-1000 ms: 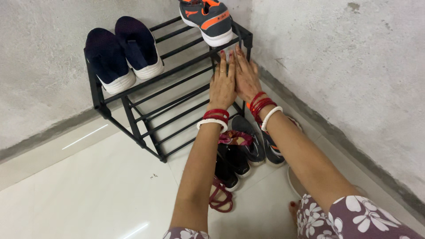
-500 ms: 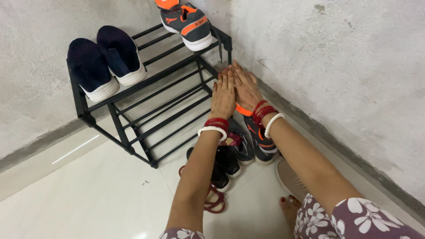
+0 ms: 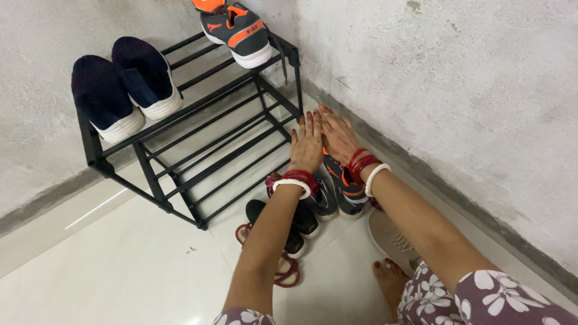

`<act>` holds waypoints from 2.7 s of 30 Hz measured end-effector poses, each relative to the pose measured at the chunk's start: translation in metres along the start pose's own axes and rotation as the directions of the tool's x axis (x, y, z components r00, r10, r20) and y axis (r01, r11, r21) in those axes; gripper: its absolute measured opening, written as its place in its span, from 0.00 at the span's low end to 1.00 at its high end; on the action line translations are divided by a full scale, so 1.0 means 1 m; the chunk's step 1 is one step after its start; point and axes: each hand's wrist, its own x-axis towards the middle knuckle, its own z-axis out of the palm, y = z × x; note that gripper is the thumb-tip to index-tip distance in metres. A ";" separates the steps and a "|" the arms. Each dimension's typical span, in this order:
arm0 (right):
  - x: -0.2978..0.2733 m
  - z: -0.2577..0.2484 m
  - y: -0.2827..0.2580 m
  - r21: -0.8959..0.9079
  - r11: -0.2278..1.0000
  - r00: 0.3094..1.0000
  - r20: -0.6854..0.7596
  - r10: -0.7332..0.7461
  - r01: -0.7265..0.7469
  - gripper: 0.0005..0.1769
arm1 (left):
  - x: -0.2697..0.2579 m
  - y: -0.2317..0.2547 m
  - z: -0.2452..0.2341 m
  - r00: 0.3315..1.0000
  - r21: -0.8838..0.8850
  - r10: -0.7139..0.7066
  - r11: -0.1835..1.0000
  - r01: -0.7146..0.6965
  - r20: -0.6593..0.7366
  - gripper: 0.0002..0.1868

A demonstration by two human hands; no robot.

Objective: The person wipes a black metal shoe rack with a pink cloth, then picks up several pairs of shoes from the floor and places them on the rack. The shoes include dark slip-ons and orange-accented sneakers.

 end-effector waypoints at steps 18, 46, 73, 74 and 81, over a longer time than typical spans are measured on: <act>-0.079 0.049 0.061 -0.048 0.999 0.926 0.377 0.021 -0.003 0.36 | -0.037 0.032 0.097 0.914 -0.092 -0.033 0.993 0.077 0.405 0.51; -0.106 0.095 0.080 0.105 0.966 0.846 0.511 0.152 -0.237 0.28 | -0.071 0.052 0.203 0.884 -0.404 -0.176 0.839 0.365 0.433 0.45; -0.043 -0.027 0.085 0.336 0.856 0.708 0.705 0.048 -0.393 0.52 | 0.010 -0.001 0.076 0.946 -0.613 0.068 0.775 0.149 0.316 0.18; -0.037 -0.033 0.083 0.284 0.897 0.721 0.691 0.052 -0.338 0.53 | 0.013 0.000 0.067 0.962 -0.628 0.120 0.775 0.064 0.245 0.18; -0.015 -0.080 0.059 0.361 0.922 0.806 0.583 -0.106 -0.141 0.54 | 0.003 0.006 0.000 0.972 -0.459 0.232 0.869 -0.186 0.046 0.22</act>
